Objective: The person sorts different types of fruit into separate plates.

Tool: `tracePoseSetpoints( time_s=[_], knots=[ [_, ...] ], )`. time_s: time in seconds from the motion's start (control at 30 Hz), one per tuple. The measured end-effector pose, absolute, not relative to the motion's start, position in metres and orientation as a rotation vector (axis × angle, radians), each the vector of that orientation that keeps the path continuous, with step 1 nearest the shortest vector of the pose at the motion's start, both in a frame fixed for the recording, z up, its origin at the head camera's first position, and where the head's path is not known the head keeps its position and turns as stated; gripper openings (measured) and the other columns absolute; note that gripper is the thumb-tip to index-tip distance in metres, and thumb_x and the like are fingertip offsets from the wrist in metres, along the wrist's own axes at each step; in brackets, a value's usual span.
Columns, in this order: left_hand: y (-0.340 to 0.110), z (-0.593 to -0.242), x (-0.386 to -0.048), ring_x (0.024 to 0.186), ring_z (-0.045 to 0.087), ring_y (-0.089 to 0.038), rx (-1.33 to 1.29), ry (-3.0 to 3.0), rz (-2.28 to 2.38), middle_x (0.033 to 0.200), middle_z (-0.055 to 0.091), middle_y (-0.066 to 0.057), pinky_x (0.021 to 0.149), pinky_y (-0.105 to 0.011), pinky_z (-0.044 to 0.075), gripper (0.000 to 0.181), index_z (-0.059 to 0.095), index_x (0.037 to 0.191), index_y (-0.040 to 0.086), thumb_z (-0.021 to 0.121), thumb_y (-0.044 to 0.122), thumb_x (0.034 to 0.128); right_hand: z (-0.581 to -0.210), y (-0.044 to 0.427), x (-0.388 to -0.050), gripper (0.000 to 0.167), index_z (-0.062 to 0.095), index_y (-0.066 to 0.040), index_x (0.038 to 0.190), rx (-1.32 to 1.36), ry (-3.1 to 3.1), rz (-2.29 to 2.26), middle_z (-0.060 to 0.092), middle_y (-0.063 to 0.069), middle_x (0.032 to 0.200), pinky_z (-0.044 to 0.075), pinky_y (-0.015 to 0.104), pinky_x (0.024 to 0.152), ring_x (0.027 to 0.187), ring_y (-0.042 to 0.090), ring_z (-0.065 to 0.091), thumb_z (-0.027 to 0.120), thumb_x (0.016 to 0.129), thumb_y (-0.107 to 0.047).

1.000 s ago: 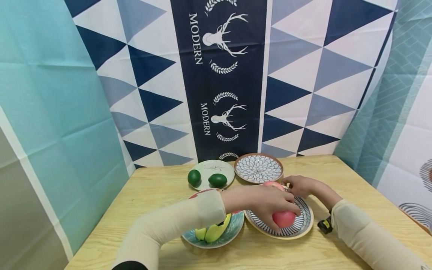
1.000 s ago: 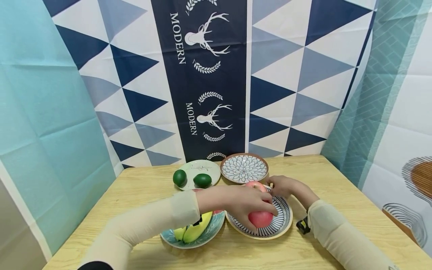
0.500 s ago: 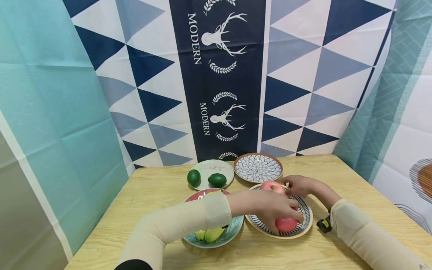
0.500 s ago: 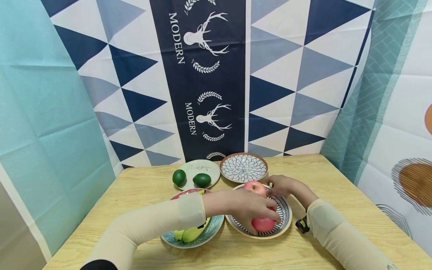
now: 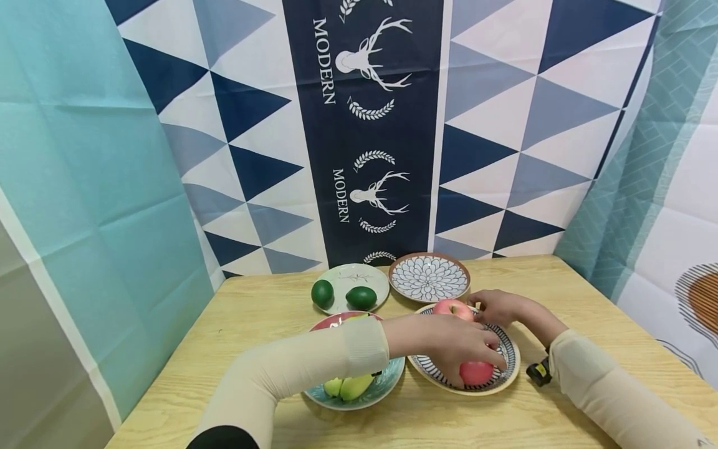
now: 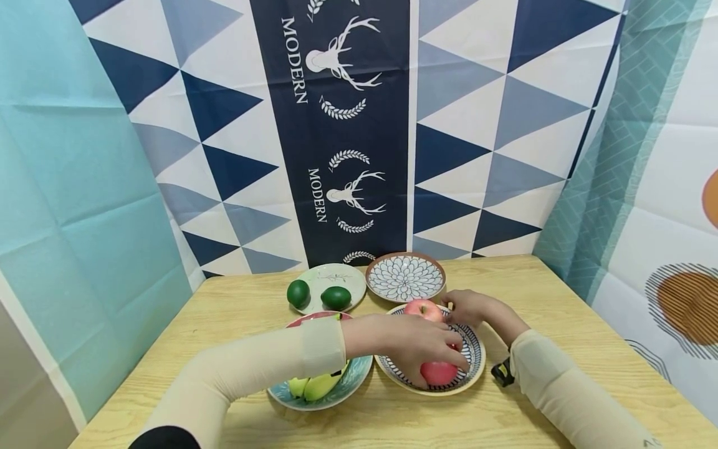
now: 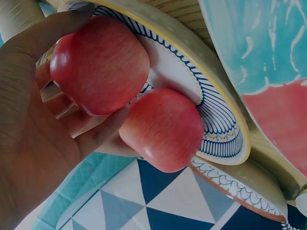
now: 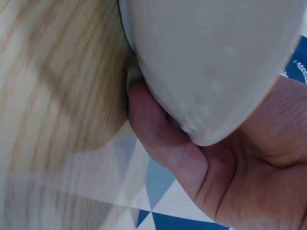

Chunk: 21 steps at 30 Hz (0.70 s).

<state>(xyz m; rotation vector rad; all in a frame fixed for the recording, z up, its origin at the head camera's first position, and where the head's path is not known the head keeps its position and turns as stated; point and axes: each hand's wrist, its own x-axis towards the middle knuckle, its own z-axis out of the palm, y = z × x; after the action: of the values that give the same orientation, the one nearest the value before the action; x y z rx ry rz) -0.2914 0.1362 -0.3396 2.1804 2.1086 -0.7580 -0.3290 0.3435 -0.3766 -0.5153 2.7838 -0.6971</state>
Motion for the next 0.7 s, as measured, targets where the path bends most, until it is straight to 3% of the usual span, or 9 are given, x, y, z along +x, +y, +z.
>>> tracePoseSetpoints(
  time_s=[0.33, 0.7],
  knots=[
    [0.134, -0.333, -0.288, 0.132, 0.045, -0.008, 2.17, 2.152, -0.783, 0.153, 0.046, 0.004, 0.108, -0.02, 0.035, 0.075, 0.044, 0.158, 0.037, 0.076, 0.056, 0.0921, -0.377, 0.344, -0.33, 0.014, 0.061, -0.013, 0.092, -0.533, 2.804, -0.672, 0.055, 0.005, 0.086, 0.04, 0.032, 0.064, 0.072, 0.018, 0.051, 0.062, 0.092, 0.001],
    [0.128, -0.32, -0.286, 0.131, 0.045, -0.007, 2.154, 2.213, -0.758, 0.151, 0.047, 0.006, 0.105, -0.019, 0.038, 0.075, 0.042, 0.16, 0.038, 0.067, 0.066, 0.0945, -0.376, 0.345, -0.33, 0.014, 0.066, -0.01, 0.1, -0.486, 2.778, -0.704, 0.057, 0.006, 0.087, 0.042, 0.034, 0.067, 0.078, 0.021, 0.054, 0.062, 0.093, 0.001]
  ],
)
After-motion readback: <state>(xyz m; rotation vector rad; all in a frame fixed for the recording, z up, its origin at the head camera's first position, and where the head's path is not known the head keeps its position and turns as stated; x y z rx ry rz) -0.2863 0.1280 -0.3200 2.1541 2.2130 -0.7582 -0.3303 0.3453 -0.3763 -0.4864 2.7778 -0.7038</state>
